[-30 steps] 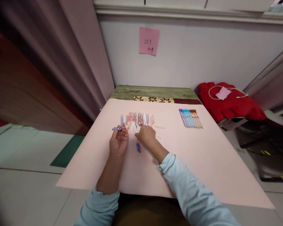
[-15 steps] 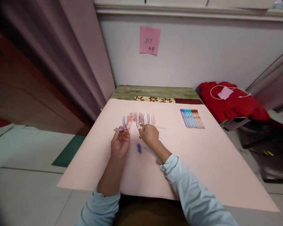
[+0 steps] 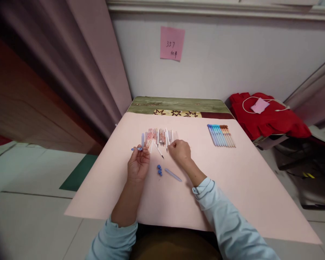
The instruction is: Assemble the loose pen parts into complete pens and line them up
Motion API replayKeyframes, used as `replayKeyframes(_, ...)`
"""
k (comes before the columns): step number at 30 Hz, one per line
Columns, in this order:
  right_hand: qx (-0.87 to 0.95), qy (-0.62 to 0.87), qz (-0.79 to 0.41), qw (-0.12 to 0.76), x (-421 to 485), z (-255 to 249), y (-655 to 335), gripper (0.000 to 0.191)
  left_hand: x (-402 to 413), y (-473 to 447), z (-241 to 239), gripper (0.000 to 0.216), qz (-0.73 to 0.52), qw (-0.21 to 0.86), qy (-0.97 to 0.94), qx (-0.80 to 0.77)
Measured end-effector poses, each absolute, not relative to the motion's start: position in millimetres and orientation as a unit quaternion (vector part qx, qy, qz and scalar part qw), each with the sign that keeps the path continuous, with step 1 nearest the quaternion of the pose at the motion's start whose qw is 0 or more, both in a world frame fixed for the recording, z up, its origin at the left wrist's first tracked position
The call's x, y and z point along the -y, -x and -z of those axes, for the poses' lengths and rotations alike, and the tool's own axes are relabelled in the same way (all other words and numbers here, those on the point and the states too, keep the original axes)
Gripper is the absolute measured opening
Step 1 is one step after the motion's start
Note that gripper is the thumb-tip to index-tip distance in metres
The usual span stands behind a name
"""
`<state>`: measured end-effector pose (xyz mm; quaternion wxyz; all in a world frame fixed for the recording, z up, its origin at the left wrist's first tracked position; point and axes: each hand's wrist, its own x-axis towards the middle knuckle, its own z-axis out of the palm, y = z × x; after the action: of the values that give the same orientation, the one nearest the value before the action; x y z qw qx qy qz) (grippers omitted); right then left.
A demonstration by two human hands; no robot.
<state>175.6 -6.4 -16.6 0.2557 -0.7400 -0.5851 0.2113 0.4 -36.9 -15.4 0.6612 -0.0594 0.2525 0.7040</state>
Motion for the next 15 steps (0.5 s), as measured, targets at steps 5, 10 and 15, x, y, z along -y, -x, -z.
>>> replayKeyframes(5, 0.615, 0.761, -0.141, 0.152, 9.2, 12.7, -153.8, 0.025, 36.2, -0.2, 17.2, 0.025, -0.703, 0.661, 0.051, -0.256)
replayKeyframes(10, 0.63, 0.763, -0.111, 0.092, 6.7, 8.5, -143.8, 0.028, 36.1, -1.1, 16.6, 0.025, -0.7, 0.664, 0.046, -0.258)
replayKeyframes(15, 0.635, 0.749, -0.122, 0.147, 13.7, 5.7, -151.5, 0.023, 37.2, -3.8, 16.5, 0.024, -0.696, 0.665, 0.044, -0.268)
